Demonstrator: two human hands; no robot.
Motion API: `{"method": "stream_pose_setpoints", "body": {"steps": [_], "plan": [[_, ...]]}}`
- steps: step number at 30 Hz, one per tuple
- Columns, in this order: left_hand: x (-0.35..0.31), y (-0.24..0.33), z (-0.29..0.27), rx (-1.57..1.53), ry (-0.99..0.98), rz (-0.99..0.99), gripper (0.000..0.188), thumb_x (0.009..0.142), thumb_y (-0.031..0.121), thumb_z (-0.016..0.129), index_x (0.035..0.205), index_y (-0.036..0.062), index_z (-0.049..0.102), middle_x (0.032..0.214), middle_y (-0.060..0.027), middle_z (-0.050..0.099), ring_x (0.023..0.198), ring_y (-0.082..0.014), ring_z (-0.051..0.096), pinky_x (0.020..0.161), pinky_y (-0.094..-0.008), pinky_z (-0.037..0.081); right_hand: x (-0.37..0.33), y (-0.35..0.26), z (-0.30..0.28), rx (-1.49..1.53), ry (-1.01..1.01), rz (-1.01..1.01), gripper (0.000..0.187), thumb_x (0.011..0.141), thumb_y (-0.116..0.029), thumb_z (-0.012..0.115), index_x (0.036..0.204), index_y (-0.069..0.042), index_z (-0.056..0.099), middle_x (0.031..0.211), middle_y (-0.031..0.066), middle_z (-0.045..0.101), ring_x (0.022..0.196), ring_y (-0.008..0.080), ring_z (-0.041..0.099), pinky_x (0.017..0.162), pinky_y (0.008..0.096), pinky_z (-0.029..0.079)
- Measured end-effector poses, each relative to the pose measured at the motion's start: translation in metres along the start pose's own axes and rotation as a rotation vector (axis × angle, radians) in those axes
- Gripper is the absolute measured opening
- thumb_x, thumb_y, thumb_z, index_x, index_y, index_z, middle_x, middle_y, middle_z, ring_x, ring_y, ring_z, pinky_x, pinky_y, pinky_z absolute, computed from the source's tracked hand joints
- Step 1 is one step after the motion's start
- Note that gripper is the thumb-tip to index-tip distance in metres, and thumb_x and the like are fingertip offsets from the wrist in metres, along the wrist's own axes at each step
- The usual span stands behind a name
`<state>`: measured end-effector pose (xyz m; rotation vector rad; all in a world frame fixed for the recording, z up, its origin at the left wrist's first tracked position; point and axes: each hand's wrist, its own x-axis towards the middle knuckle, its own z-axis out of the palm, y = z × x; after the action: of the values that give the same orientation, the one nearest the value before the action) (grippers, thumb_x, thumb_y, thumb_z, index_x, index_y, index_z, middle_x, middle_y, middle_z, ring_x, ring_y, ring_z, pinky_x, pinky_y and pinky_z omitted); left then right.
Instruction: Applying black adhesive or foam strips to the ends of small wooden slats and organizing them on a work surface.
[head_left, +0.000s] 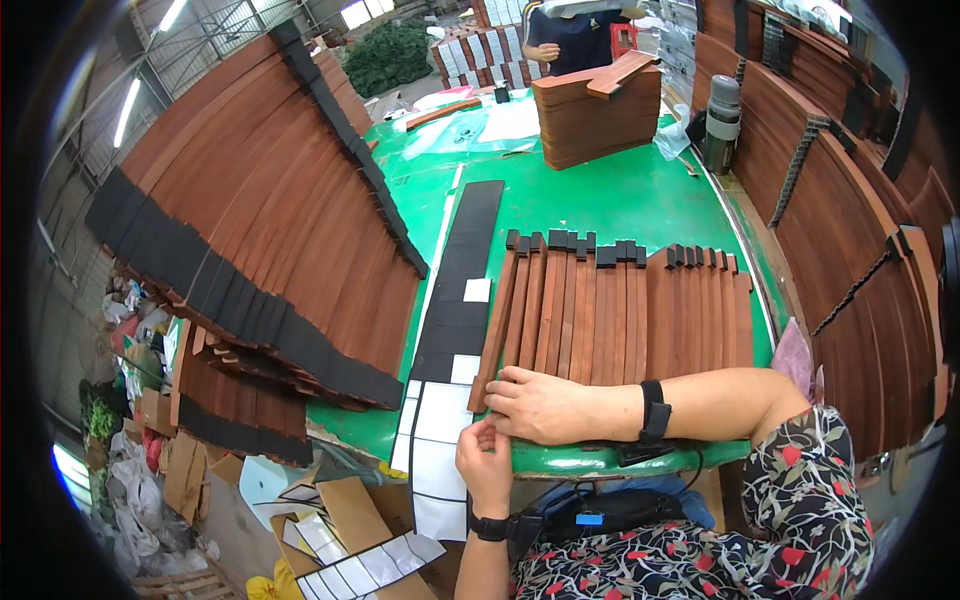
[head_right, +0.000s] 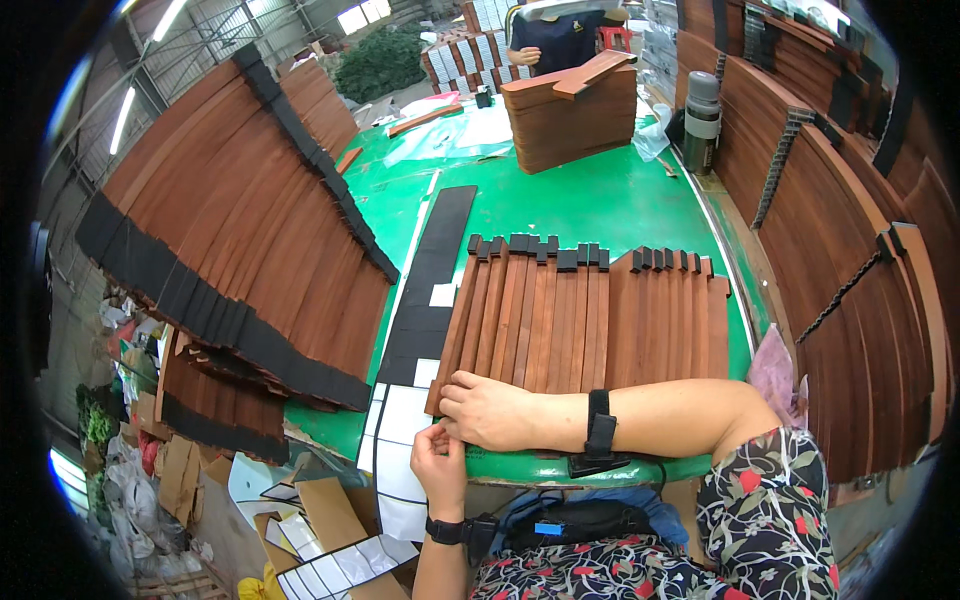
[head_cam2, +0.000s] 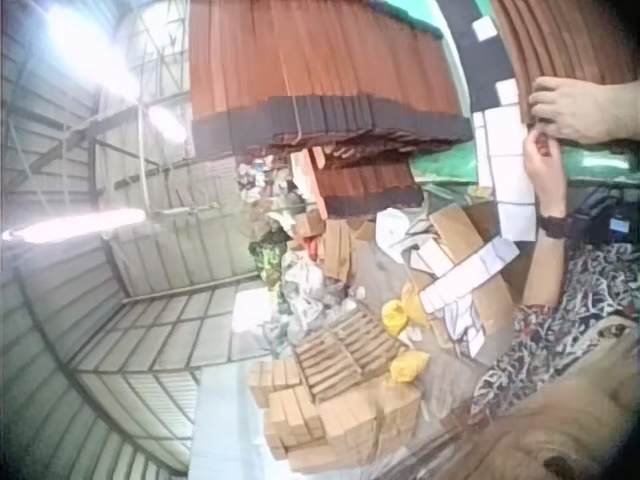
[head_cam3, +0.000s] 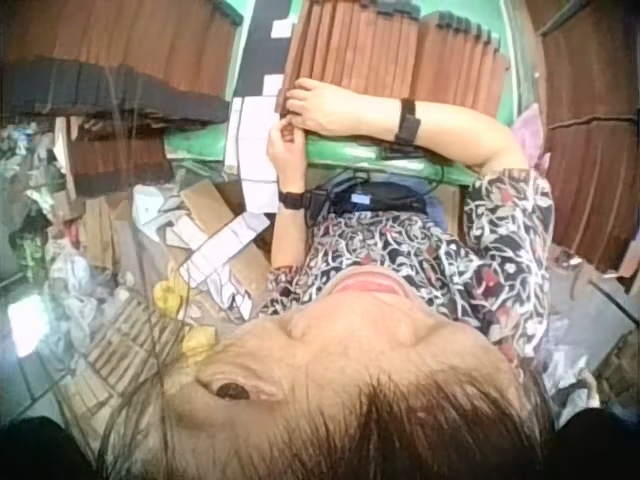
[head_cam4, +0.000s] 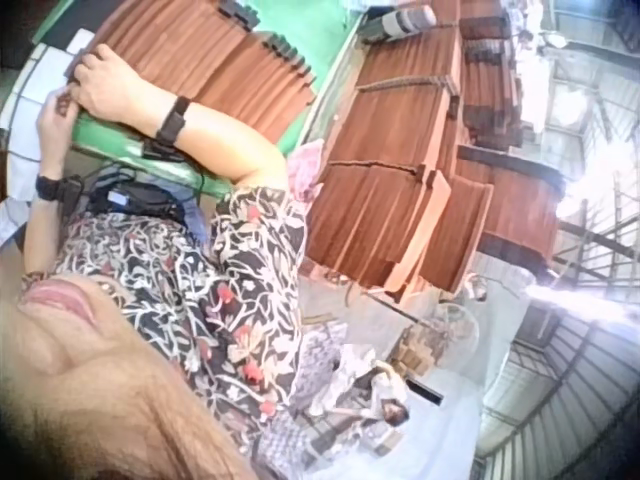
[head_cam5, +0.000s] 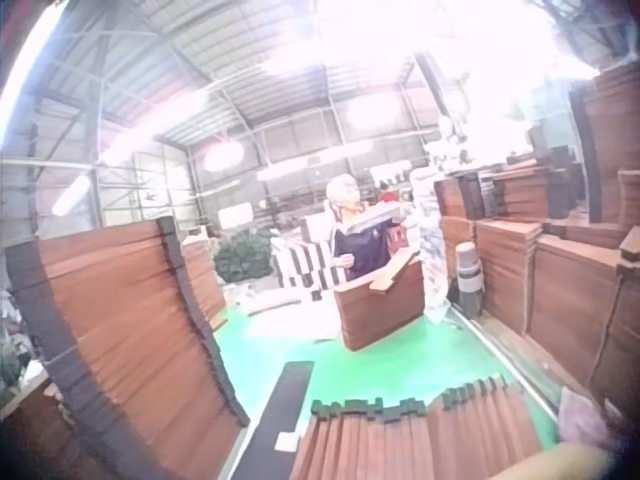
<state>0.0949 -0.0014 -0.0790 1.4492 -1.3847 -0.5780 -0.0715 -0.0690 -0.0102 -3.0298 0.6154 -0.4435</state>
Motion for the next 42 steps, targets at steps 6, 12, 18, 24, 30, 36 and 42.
{"method": "stream_pose_setpoints", "body": {"steps": [6, 12, 18, 24, 30, 36, 42], "plan": [[-0.001, -0.005, -0.001, 0.104, -0.017, 0.164, 0.016, 0.087, 0.004, 0.074, 0.097, -0.0017, 0.062, 0.082, -0.0114, 0.067, 0.068, -0.0203, 0.067, 0.063, -0.0307, 0.055, -0.003, -0.004, 0.008, -0.138, 0.178, -0.038, 0.023, 0.085, -0.020, 0.057, 0.088, -0.001, 0.070, 0.092, 0.0076, 0.061, 0.098, 0.0242, 0.056, 0.093, 0.0373, 0.042], [-0.001, -0.003, 0.003, 0.072, -0.008, 0.134, 0.014, 0.089, 0.002, 0.072, 0.096, -0.0044, 0.062, 0.084, -0.0116, 0.067, 0.069, -0.0179, 0.067, 0.063, -0.0281, 0.056, -0.005, -0.008, 0.009, -0.124, 0.183, 0.004, 0.024, 0.085, -0.019, 0.058, 0.093, 0.000, 0.070, 0.097, 0.0086, 0.062, 0.101, 0.0253, 0.057, 0.091, 0.0368, 0.044], [-0.001, 0.005, -0.005, -0.079, -0.038, -0.050, 0.019, 0.089, 0.004, 0.072, 0.100, -0.0053, 0.060, 0.088, -0.0137, 0.070, 0.073, -0.0192, 0.069, 0.066, -0.0302, 0.057, -0.008, -0.015, 0.005, -0.040, 0.111, 0.063, 0.032, 0.090, -0.019, 0.055, 0.114, -0.001, 0.068, 0.115, 0.0165, 0.063, 0.117, 0.0313, 0.058, 0.098, 0.0424, 0.045], [0.014, 0.013, -0.041, 0.218, -0.050, 0.109, 0.023, 0.089, 0.011, 0.072, 0.102, -0.0017, 0.059, 0.087, -0.0149, 0.067, 0.078, -0.0290, 0.067, 0.071, -0.0389, 0.054, -0.002, -0.015, -0.004, -0.019, 0.075, 0.097, 0.033, 0.087, -0.018, 0.056, 0.114, -0.002, 0.067, 0.114, 0.0164, 0.062, 0.114, 0.0324, 0.059, 0.097, 0.0431, 0.046], [0.048, -0.004, -0.071, 0.420, -0.007, 0.160, 0.027, 0.088, 0.013, 0.070, 0.107, -0.0032, 0.058, 0.102, -0.0211, 0.064, 0.098, -0.0374, 0.063, 0.086, -0.0433, 0.051, -0.009, -0.014, -0.012, 0.097, 0.049, 0.170, 0.026, 0.085, -0.014, 0.058, 0.102, -0.002, 0.072, 0.102, 0.0150, 0.063, 0.105, 0.0313, 0.061, 0.096, 0.0412, 0.046], [0.071, -0.009, -0.065, 0.558, -0.083, 0.203, 0.035, 0.086, 0.016, 0.072, 0.112, -0.0045, 0.059, 0.112, -0.0219, 0.063, 0.101, -0.0383, 0.062, 0.089, -0.0437, 0.050, 0.001, -0.010, -0.021, 0.153, 0.047, 0.158, 0.023, 0.084, -0.013, 0.064, 0.103, -0.004, 0.074, 0.103, 0.0139, 0.065, 0.106, 0.0301, 0.061, 0.097, 0.0406, 0.045], [0.089, 0.000, -0.050, 0.694, -0.098, 0.235, 0.037, 0.085, 0.019, 0.075, 0.111, -0.0023, 0.060, 0.114, -0.0198, 0.063, 0.107, -0.0376, 0.061, 0.092, -0.0439, 0.049, 0.029, 0.028, -0.033, 0.196, -0.006, 0.290, 0.019, 0.084, -0.015, 0.070, 0.096, -0.001, 0.073, 0.097, 0.0148, 0.068, 0.096, 0.0337, 0.065, 0.086, 0.0436, 0.051]]}}
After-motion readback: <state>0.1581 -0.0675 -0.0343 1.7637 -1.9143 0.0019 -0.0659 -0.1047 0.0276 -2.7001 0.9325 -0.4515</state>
